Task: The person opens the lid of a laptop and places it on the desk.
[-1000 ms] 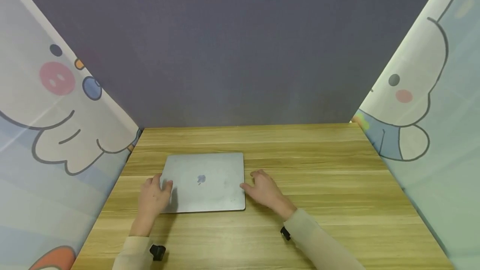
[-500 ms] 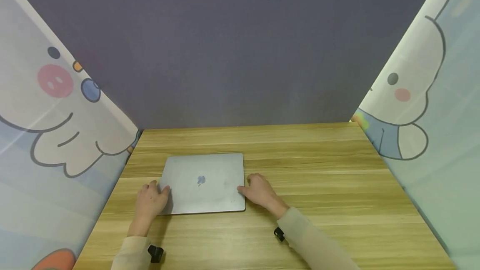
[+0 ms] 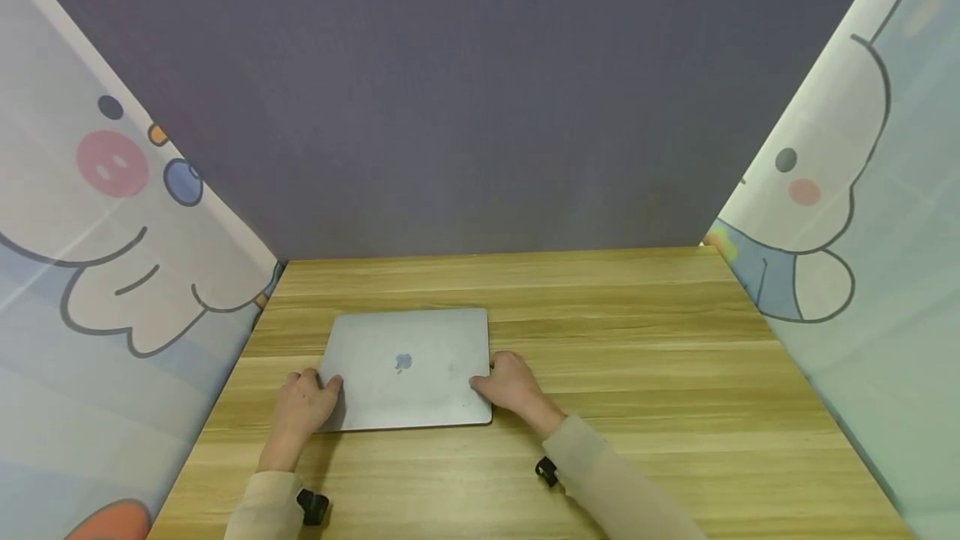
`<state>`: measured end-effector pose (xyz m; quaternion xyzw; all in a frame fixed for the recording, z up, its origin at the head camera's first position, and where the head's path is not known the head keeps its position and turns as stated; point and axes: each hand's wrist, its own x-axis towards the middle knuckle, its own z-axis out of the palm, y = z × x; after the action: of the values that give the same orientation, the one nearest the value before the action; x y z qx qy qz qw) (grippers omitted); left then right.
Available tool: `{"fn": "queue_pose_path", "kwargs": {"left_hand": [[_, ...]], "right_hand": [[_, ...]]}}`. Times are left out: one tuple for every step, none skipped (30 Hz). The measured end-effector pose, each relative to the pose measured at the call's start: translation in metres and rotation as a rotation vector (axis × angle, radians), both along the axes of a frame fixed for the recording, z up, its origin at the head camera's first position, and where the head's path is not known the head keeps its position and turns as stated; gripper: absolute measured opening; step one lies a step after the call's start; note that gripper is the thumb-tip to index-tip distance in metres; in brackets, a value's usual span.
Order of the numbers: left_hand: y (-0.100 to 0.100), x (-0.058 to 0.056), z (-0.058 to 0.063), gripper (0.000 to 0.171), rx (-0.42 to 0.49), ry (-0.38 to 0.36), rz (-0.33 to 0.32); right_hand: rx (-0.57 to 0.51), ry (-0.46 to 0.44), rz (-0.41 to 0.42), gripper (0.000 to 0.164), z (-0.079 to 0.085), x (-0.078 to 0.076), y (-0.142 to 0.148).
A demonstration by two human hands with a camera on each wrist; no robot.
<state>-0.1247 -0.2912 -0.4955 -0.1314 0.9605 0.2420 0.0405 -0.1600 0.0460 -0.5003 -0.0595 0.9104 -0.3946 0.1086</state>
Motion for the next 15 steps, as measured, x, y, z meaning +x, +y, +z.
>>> {"fn": "queue_pose_path", "kwargs": {"left_hand": [[0.0,0.0,0.0,0.061,0.006,0.0,0.0],[-0.001,-0.001,-0.001,0.061,0.015,-0.001,0.0],[-0.001,-0.001,-0.001,0.061,0.022,-0.003,0.002],[-0.001,-0.002,-0.001,0.061,0.029,-0.005,0.002],[-0.002,-0.002,-0.001,0.06,0.034,-0.006,0.003],[-0.002,-0.002,-0.002,0.059,0.039,-0.006,0.005],[-0.002,-0.002,-0.002,0.058,0.044,-0.004,0.006],[-0.003,-0.003,-0.002,0.057,0.044,-0.003,0.005],[-0.003,-0.003,-0.002,0.057,0.039,-0.001,0.003],[-0.003,-0.003,-0.002,0.056,0.038,0.0,0.002],[-0.003,-0.003,-0.002,0.056,0.037,0.001,0.004],[-0.003,-0.004,-0.002,0.055,0.035,0.002,0.006],[-0.003,-0.004,-0.002,0.055,0.034,0.003,0.008],[-0.003,-0.005,-0.002,0.054,0.032,0.004,0.011],[-0.003,-0.005,-0.002,0.054,0.033,0.005,0.015]], "right_hand": [[0.001,-0.004,-0.008,0.027,-0.001,0.0,-0.001],[0.002,-0.002,-0.013,0.026,-0.001,0.0,-0.001],[0.007,-0.003,-0.021,0.026,-0.001,0.001,-0.002],[0.007,-0.004,-0.031,0.026,-0.001,0.001,-0.003],[0.013,-0.01,-0.042,0.026,-0.001,0.001,-0.005],[0.018,-0.009,-0.051,0.027,-0.001,0.001,-0.006],[0.023,-0.011,-0.06,0.027,-0.001,0.002,-0.007],[0.03,-0.013,-0.069,0.028,-0.001,0.002,-0.008],[0.034,-0.015,-0.078,0.029,-0.001,0.002,-0.01],[0.037,-0.016,-0.086,0.031,-0.001,0.003,-0.011],[0.039,-0.017,-0.092,0.033,-0.001,0.003,-0.012],[0.037,-0.017,-0.099,0.035,-0.001,0.003,-0.012],[0.035,-0.018,-0.102,0.038,-0.001,0.003,-0.013],[0.035,-0.02,-0.105,0.04,-0.001,0.003,-0.014],[0.033,-0.022,-0.106,0.042,-0.001,0.003,-0.014]]}}
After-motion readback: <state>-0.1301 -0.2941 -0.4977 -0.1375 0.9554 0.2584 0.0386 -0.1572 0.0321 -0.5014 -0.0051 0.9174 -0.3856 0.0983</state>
